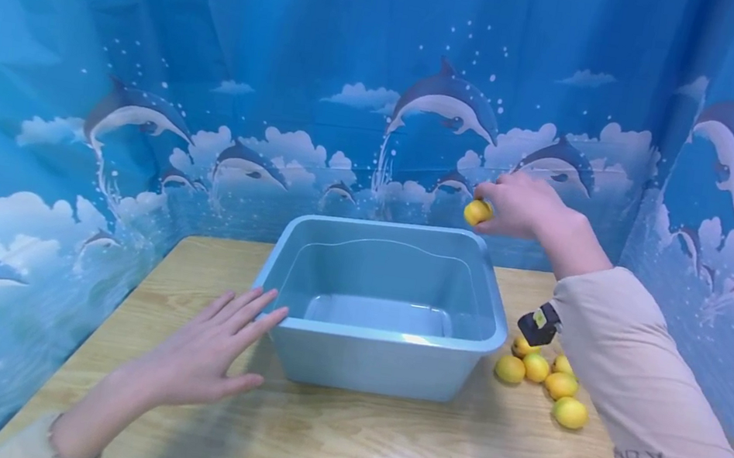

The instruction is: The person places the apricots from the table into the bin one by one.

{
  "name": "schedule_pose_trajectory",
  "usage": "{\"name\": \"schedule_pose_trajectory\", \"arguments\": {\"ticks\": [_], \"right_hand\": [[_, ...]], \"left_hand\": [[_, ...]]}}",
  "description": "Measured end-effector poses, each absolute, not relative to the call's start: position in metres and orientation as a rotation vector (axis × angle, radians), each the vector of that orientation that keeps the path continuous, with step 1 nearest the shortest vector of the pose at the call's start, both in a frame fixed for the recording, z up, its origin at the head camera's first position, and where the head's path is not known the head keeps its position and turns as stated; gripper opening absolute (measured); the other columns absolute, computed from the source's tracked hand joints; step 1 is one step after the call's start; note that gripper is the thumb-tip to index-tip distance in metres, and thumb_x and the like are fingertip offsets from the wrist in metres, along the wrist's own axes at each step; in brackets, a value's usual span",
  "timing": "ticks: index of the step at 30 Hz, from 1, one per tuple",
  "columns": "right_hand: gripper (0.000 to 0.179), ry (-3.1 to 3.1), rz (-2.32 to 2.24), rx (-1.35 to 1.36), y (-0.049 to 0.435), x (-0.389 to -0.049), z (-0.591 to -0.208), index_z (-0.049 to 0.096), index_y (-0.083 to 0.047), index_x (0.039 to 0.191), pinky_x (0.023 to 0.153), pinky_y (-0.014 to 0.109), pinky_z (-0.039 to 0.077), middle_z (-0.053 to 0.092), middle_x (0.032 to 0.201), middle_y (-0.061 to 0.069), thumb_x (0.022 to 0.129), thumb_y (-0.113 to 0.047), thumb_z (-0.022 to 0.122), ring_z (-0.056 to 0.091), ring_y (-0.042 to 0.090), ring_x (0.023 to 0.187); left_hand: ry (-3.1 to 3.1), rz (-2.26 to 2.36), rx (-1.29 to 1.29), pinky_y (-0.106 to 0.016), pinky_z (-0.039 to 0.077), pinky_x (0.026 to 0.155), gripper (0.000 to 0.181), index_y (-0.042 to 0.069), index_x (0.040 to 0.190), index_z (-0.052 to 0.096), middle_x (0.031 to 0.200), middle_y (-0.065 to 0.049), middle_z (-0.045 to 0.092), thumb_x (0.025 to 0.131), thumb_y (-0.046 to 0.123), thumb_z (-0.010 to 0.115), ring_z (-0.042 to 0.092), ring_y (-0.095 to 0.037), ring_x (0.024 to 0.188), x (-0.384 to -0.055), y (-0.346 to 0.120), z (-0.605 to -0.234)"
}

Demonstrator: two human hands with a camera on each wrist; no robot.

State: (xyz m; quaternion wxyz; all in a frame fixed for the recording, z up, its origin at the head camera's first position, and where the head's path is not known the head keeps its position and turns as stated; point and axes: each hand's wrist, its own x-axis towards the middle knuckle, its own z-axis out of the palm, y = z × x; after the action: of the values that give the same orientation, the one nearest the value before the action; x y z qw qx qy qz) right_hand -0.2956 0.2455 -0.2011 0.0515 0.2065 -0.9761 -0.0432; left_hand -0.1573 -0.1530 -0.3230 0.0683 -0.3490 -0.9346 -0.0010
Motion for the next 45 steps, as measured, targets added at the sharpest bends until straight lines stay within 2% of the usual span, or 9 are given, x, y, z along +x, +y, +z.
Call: {"name": "schedule_pose_trajectory", "arguments": {"ticks": [10, 18, 29, 45], "right_hand": [[0.052, -3.031, -0.127, 0.578, 0.241, -0.303, -0.216, 0.056, -0.007, 0.124, 0.077, 0.053, 0.045, 0.056, 0.108, 0.018, 0.081, -0.03, 0.072, 0.05, 0.036, 0.097], [0.055, -3.051, -0.096, 0.569, 0.244, -0.304, -0.219, 0.056, -0.006, 0.122, 0.078, 0.054, 0.046, 0.056, 0.11, 0.019, 0.081, -0.041, 0.069, 0.052, 0.036, 0.099], [0.049, -3.036, -0.073, 0.562, 0.268, -0.285, -0.226, 0.058, -0.004, 0.119, 0.08, 0.054, 0.046, 0.056, 0.113, 0.019, 0.083, -0.036, 0.067, 0.052, 0.037, 0.102], [0.037, -2.917, -0.06, 0.677, 0.316, -0.248, -0.268, 0.063, -0.004, 0.112, 0.072, 0.05, 0.048, 0.061, 0.102, 0.013, 0.082, -0.025, 0.07, 0.056, 0.035, 0.093]], "left_hand": [[-2.827, 0.01, -1.06, -0.052, 0.012, 0.11, 0.088, 0.02, 0.15, 0.013, 0.154, -0.01, 0.008, 0.083, 0.051, 0.061, 0.011, -0.03, 0.14, -0.159, -0.149, -0.324], [-2.828, 0.004, -1.066, -0.052, 0.011, 0.11, 0.088, 0.02, 0.151, 0.013, 0.154, -0.01, 0.009, 0.083, 0.051, 0.061, 0.011, -0.03, 0.14, -0.159, -0.147, -0.325], [-2.799, -0.034, -1.084, -0.054, 0.012, 0.11, 0.088, 0.018, 0.15, 0.014, 0.154, -0.013, 0.01, 0.083, 0.047, 0.063, 0.013, -0.033, 0.139, -0.158, -0.149, -0.325], [-2.776, -0.019, -1.068, -0.054, 0.013, 0.11, 0.087, 0.016, 0.15, 0.017, 0.154, -0.013, 0.011, 0.083, 0.047, 0.064, 0.014, -0.033, 0.139, -0.156, -0.153, -0.325]]}}
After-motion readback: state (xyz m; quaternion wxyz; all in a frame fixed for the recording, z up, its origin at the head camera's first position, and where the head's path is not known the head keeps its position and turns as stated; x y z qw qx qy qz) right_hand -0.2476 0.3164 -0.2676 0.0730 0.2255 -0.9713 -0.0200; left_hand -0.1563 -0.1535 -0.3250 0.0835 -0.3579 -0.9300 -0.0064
